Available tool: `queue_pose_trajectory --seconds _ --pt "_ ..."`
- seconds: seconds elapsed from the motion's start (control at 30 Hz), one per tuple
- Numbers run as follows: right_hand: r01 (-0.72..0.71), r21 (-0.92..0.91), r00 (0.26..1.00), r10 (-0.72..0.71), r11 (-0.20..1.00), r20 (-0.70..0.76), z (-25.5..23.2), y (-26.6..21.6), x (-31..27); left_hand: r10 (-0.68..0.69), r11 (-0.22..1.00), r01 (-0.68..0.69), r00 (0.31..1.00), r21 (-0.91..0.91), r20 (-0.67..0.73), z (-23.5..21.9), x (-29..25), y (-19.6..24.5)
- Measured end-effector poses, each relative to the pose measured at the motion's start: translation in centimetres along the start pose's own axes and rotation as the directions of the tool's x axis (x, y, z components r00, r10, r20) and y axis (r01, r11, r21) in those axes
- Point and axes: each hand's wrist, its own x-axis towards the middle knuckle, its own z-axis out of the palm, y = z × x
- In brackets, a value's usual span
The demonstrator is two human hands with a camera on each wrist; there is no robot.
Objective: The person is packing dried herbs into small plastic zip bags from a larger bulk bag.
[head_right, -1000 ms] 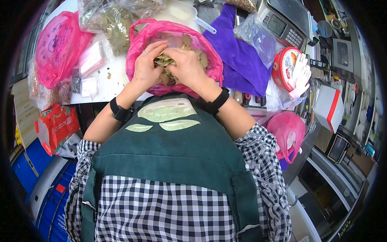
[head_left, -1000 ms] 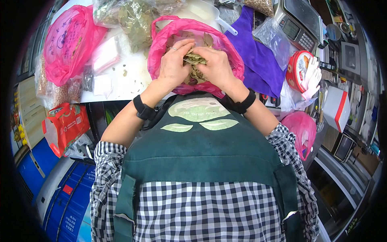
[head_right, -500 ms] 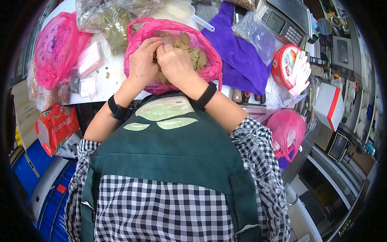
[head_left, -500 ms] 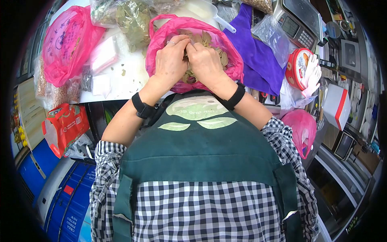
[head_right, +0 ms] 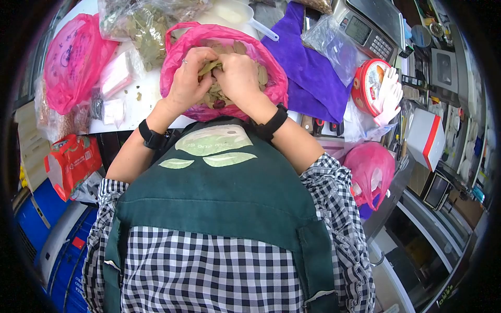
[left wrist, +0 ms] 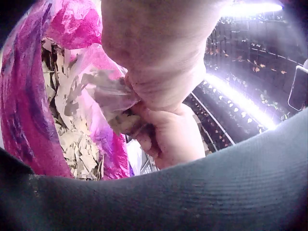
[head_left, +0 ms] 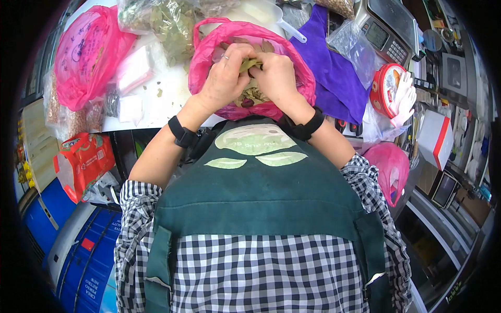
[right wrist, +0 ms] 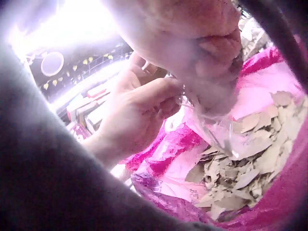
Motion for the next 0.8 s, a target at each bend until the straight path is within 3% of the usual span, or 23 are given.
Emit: queue_pose_trajectory --seconds 0.03,0.1,0.3,0.43,0.5,0.6,0.67,0.73,0.8 --pt "0.008 0.003 1.000 -0.008 1.000 0.002 0.1 -0.6 0.1 -0.001 1.000 0.001 1.000 0.007 -0.005 -0.3 -0.3 0.1" --pt "-0.171 0.138 0.985 0.169 0.976 0.024 -0.4 -1.5 0.1 -0.256 0.964 0.261 0.963 0.057 -0.080 -0.3 -0.5 0.9" --pt "-0.272 0.099 0.951 0.252 0.957 0.178 -0.8 -1.9 0.9 -0.230 0.945 0.263 0.957 0.196 -0.175 -0.1 -1.8 -0.1" --pt "-0.185 0.167 0.957 0.140 0.968 0.253 1.9 -0.3 0.8 -0.350 0.932 0.360 0.924 0.040 -0.157 -1.1 -2.6 -0.8" --pt "-0.123 0.088 0.959 0.096 0.988 0.267 2.4 0.0 0.8 -0.226 0.974 0.226 0.974 0.004 -0.032 -1.7 -2.4 -0.9" --pt "-0.104 0.011 0.952 0.096 0.995 0.289 2.6 -0.4 0.9 -0.132 0.988 0.134 0.991 -0.078 0.027 -1.7 -2.7 -1.2" --pt "-0.021 -0.020 0.966 0.025 1.000 0.256 2.8 -0.6 0.7 -0.163 0.981 0.163 0.987 -0.107 0.009 -1.6 -2.9 -1.0" --pt "0.062 -0.052 0.973 -0.048 0.997 0.225 2.9 -0.8 0.7 -0.376 0.879 0.346 0.926 -0.327 -0.030 -1.5 -3.2 -1.0" --pt "0.146 -0.012 0.960 -0.138 0.989 0.245 2.6 -0.8 0.8 -0.383 0.882 0.351 0.923 -0.314 -0.043 -1.5 -3.2 -0.9"
